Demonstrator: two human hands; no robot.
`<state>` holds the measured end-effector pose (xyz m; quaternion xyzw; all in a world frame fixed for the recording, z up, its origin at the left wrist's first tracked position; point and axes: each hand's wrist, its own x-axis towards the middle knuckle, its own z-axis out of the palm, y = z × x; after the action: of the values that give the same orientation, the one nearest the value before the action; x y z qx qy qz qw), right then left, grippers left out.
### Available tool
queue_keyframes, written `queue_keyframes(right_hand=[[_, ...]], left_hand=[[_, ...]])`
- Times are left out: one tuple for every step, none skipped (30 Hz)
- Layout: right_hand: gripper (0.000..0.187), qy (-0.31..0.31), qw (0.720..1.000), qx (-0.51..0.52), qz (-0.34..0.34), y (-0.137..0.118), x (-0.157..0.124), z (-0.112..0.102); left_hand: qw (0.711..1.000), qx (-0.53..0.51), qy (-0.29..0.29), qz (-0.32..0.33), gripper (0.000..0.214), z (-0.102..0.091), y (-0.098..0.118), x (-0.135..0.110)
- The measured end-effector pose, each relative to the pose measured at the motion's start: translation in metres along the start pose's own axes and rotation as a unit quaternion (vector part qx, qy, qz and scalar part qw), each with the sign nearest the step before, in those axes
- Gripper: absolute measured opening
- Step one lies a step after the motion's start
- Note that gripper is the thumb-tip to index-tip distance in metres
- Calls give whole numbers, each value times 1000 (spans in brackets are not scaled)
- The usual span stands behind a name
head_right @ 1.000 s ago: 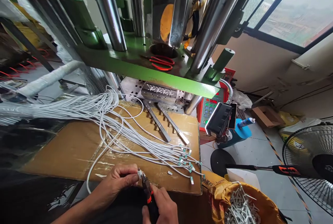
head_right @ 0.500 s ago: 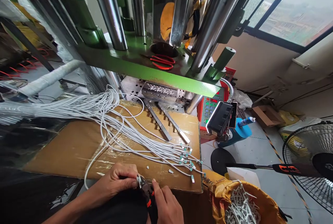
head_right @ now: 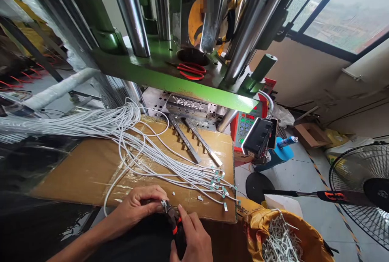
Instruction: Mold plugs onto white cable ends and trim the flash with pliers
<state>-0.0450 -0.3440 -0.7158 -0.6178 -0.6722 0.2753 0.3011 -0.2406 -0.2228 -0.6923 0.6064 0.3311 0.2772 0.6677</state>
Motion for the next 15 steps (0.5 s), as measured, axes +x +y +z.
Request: queue_keyframes(right_hand=[[81, 8, 1000, -23, -2, 0, 0, -1], [83, 15, 999, -46, -7, 0, -1, -3], [85, 19, 997, -70, -15, 0, 0, -5], [87, 19, 995, -93, -25, 1, 0, -7], [89, 15, 993, -114, -35, 1, 0, -9], [92, 7, 990, -131, -45, 2, 0, -11], [93, 0, 989, -142, -52, 2, 0, -12], [93, -5, 988, -147, -56, 3, 0, -13], [92, -7, 987, -148, -56, 3, 0, -13], [89, -5, 988, -145, -56, 3, -1, -12], [86, 1, 988, -141, -57, 3, -2, -11], [82, 7, 989, -136, -60, 3, -3, -10], [77, 12, 989, -132, -66, 3, -4, -8], [74, 16, 989, -128, -73, 3, -5, -7], [70, 19, 989, -124, -77, 3, -6, -5]], left_hand=[[1000, 5, -6, 1, 18, -1, 0, 0], [1000, 12, -12, 2, 18, -2, 1, 0], [1000, 19, -14, 4, 18, -3, 1, 0], [999, 27, -14, 8, 18, -3, 2, 0], [999, 35, -14, 13, 18, -3, 2, -1], [999, 43, -13, 17, 18, -3, 3, -1], [998, 50, -14, 19, 19, -3, 4, -1], [998, 56, -17, 19, 19, -3, 5, -2], [998, 59, -20, 18, 20, -3, 6, -2], [998, 61, -23, 15, 21, -3, 6, -3], [998, 62, -26, 11, 22, -3, 7, -4], [998, 62, -28, 7, 23, -3, 8, -5], [998, 61, -27, 3, 23, -3, 8, -5], [998, 61, -24, 0, 24, -3, 8, -6], [998, 61, -21, -3, 25, -3, 8, -7]])
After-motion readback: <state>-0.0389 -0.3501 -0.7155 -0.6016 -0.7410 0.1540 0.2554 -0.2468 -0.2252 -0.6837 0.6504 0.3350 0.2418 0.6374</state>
